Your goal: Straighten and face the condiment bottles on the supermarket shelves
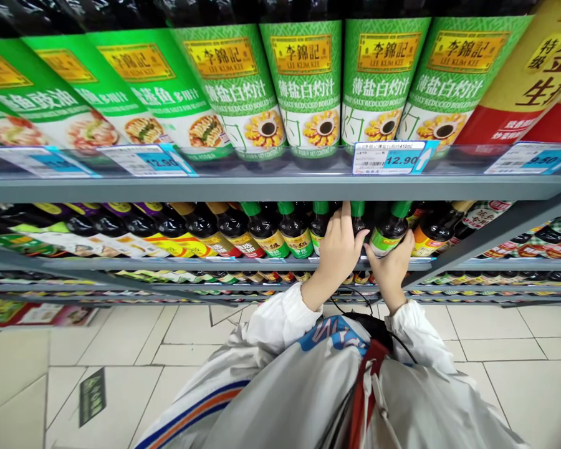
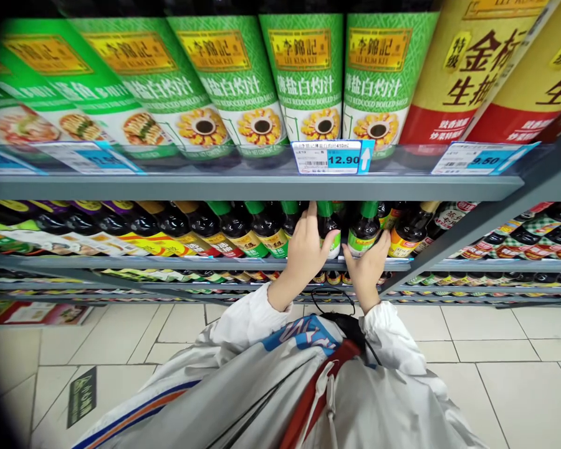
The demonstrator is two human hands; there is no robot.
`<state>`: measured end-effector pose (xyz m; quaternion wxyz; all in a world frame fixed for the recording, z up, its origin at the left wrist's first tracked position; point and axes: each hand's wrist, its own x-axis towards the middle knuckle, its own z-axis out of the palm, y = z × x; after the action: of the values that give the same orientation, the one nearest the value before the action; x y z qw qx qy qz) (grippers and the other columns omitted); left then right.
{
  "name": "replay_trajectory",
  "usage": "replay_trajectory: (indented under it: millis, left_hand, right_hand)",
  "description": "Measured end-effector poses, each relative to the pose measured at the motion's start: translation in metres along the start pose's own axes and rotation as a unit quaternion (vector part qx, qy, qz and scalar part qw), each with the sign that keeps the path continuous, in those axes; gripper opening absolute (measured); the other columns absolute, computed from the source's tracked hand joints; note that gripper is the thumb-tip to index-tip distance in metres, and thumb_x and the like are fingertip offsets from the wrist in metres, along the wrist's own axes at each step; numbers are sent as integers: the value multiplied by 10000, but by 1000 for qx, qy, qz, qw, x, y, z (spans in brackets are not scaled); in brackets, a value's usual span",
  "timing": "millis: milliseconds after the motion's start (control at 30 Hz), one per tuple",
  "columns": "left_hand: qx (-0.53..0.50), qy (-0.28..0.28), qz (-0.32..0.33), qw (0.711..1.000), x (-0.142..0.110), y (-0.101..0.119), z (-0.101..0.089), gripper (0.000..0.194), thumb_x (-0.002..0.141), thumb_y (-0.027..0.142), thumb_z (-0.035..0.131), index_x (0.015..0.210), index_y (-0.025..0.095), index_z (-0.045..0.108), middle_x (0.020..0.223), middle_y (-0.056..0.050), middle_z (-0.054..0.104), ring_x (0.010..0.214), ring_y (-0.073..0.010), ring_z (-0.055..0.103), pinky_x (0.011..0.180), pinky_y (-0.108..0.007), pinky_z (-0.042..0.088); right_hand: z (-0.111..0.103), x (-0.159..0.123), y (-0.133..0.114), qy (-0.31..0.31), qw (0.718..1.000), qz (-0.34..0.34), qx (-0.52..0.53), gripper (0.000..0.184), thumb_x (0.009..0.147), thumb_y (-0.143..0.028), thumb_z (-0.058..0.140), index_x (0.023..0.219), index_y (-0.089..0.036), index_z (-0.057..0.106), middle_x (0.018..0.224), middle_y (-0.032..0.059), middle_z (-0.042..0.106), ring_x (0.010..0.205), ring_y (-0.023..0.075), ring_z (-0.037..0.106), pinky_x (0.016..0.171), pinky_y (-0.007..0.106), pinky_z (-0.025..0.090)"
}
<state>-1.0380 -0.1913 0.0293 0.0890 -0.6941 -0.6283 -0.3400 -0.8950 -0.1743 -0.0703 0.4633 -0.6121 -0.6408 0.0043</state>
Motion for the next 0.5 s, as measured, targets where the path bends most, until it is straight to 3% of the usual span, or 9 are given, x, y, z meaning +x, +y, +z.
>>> replay_trajectory:
  millis: [200,367,500]
  left_hand:
    - [-11,-12,-13,1000,0,1,0,708,1015,488,442,1521,14,297,1385,-279,556,1238,-311,592,1052,-403,496]
    - [-13,-12,-21,1000,-1,1,1,705,1015,500,429,1528,37,290,1382,-273,556,1242,-315,589,1051,-414,499]
    - [-8,-13,-17,1000,-1,0,0,712,1013,506,428,1528,35,286,1383,-274,559,1242,-318,593,1035,-404,511]
  right_hand:
    - [3,6,1,-65,991,113,-19,857,756,-529,708,1412,-114,346,1291,229,561,1142,378,596,909,483,523]
    - [-4,14,4,-68,987,146,-27,752,702,-540,741,1263,-157,419,1155,174,622,1040,373,632,828,447,526]
    - [-7,13,7,-69,984,160,-26,808,726,-543,752,1325,-124,409,1134,182,633,1013,379,640,837,454,528]
